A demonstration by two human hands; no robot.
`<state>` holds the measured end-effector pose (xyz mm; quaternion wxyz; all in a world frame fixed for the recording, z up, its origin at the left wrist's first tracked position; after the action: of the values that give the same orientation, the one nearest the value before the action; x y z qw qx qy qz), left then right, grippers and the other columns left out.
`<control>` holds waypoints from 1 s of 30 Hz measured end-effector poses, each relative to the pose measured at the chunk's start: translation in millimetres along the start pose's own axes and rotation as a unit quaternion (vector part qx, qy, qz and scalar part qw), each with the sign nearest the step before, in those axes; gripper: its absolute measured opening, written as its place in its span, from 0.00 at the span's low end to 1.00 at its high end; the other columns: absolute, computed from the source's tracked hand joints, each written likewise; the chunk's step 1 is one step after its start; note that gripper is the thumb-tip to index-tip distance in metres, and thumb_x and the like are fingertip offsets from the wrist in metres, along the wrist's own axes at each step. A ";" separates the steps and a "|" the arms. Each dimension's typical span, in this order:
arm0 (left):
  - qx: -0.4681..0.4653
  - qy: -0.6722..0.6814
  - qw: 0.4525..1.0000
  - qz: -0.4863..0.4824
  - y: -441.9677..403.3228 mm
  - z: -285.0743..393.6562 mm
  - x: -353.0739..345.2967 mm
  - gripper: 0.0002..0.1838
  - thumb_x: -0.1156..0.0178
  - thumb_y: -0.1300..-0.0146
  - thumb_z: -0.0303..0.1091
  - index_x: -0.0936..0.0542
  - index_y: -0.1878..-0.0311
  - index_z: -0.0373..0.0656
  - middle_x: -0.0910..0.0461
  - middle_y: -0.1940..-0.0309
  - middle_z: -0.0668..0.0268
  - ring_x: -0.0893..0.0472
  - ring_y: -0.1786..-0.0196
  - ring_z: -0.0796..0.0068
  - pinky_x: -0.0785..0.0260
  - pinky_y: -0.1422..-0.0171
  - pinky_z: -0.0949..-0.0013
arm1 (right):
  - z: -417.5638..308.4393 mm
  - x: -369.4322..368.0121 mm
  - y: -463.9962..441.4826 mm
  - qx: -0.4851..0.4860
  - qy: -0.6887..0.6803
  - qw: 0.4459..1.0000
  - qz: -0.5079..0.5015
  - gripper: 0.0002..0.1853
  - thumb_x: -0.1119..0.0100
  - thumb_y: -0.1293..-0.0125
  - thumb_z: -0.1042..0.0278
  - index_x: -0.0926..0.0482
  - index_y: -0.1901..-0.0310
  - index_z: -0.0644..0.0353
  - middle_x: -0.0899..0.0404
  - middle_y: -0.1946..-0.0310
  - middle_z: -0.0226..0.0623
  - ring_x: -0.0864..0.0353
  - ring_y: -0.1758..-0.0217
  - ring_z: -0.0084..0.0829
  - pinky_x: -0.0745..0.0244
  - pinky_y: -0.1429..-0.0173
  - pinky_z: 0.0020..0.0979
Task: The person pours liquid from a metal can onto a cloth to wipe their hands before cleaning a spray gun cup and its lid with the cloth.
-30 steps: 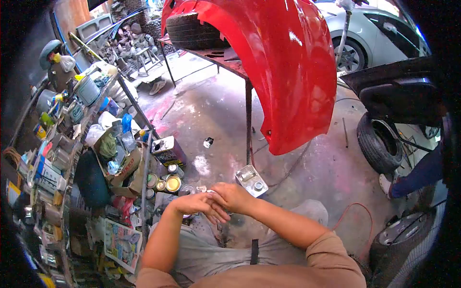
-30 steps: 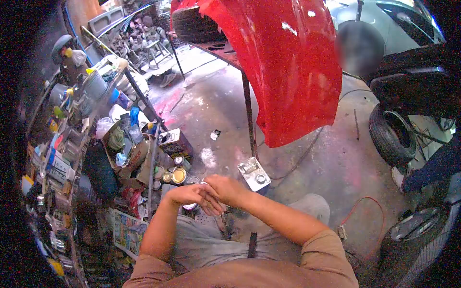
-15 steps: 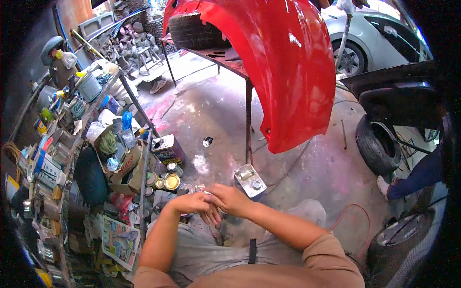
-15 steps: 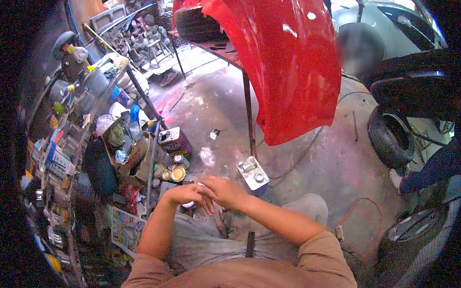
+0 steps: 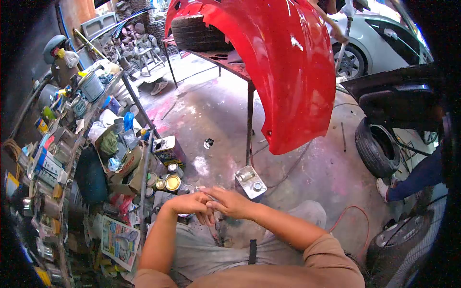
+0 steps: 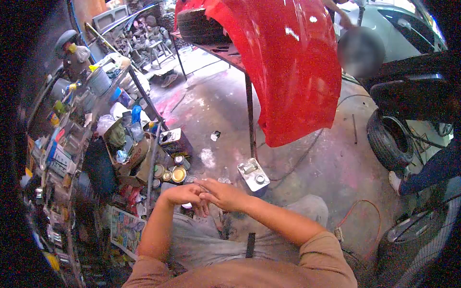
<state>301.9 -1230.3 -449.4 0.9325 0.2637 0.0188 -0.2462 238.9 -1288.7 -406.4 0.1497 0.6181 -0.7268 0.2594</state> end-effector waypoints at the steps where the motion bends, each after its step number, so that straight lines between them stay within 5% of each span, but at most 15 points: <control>1: 0.001 0.004 1.000 -0.003 3.5 1.2 0.3 0.21 0.49 0.36 0.29 0.26 0.41 0.30 0.16 0.55 0.46 0.12 0.56 0.53 0.17 0.56 0.58 | -3.2 -0.5 -0.4 -0.004 0.015 1.000 -0.016 0.29 0.52 0.24 0.53 0.41 0.25 0.52 0.29 0.38 0.51 0.25 0.39 0.54 0.29 0.37 0.46; 8: -0.017 0.046 0.999 -0.017 14.9 11.6 -5.2 0.26 0.49 0.38 0.26 0.32 0.35 0.33 0.17 0.51 0.44 0.13 0.55 0.54 0.17 0.55 0.59 | -5.4 4.0 2.4 -0.009 0.055 0.998 -0.025 0.24 0.48 0.27 0.62 0.35 0.33 0.59 0.26 0.43 0.53 0.23 0.43 0.55 0.25 0.43 0.48; 11: -0.025 0.031 0.999 -0.007 10.0 12.8 -3.4 0.31 0.49 0.40 0.25 0.38 0.30 0.36 0.18 0.50 0.44 0.12 0.57 0.54 0.16 0.56 0.59 | 7.1 8.9 0.3 0.013 0.086 0.995 0.052 0.22 0.47 0.27 0.61 0.32 0.36 0.59 0.24 0.47 0.54 0.21 0.47 0.56 0.23 0.47 0.49; 14: -0.033 0.056 0.997 0.028 8.2 19.8 0.2 0.34 0.48 0.41 0.26 0.41 0.28 0.37 0.19 0.49 0.45 0.12 0.60 0.55 0.16 0.58 0.59 | 15.0 15.9 -0.2 -0.018 0.137 0.983 0.117 0.17 0.42 0.30 0.62 0.26 0.44 0.61 0.19 0.55 0.49 0.18 0.55 0.53 0.22 0.54 0.45; 23: -0.040 0.051 0.994 0.083 4.6 25.3 6.0 0.40 0.49 0.39 0.27 0.50 0.22 0.45 0.19 0.52 0.48 0.13 0.63 0.55 0.16 0.61 0.59 | 60.5 15.1 2.0 -0.211 0.152 0.964 0.055 0.20 0.45 0.29 0.52 0.28 0.46 0.60 0.20 0.52 0.53 0.18 0.56 0.57 0.22 0.56 0.51; 26: -0.024 0.048 0.996 0.073 6.5 20.9 5.4 0.41 0.49 0.38 0.27 0.52 0.22 0.45 0.19 0.51 0.48 0.13 0.63 0.54 0.17 0.60 0.59 | 31.9 30.5 5.0 -0.091 0.097 0.973 0.188 0.20 0.43 0.29 0.58 0.28 0.43 0.61 0.20 0.55 0.52 0.19 0.55 0.56 0.25 0.53 0.47; 30: -0.022 0.057 0.995 0.083 8.4 16.3 6.7 0.41 0.49 0.36 0.28 0.54 0.21 0.46 0.19 0.52 0.49 0.13 0.63 0.54 0.17 0.60 0.59 | 42.7 18.6 -1.5 -0.012 0.099 0.983 0.154 0.20 0.46 0.27 0.58 0.30 0.41 0.61 0.22 0.52 0.55 0.21 0.51 0.57 0.26 0.49 0.48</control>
<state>310.2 -1235.3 -432.5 0.9526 0.2574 0.0560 -0.1523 241.2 -1328.2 -431.2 0.1867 0.4683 -0.7977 0.3310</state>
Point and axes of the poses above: each hand's wrist, its own y-axis away from the middle knuckle, its own x-axis out of the back of the hand, z = x × y, the point moved 9 cm from there along -y, towards the middle knuckle
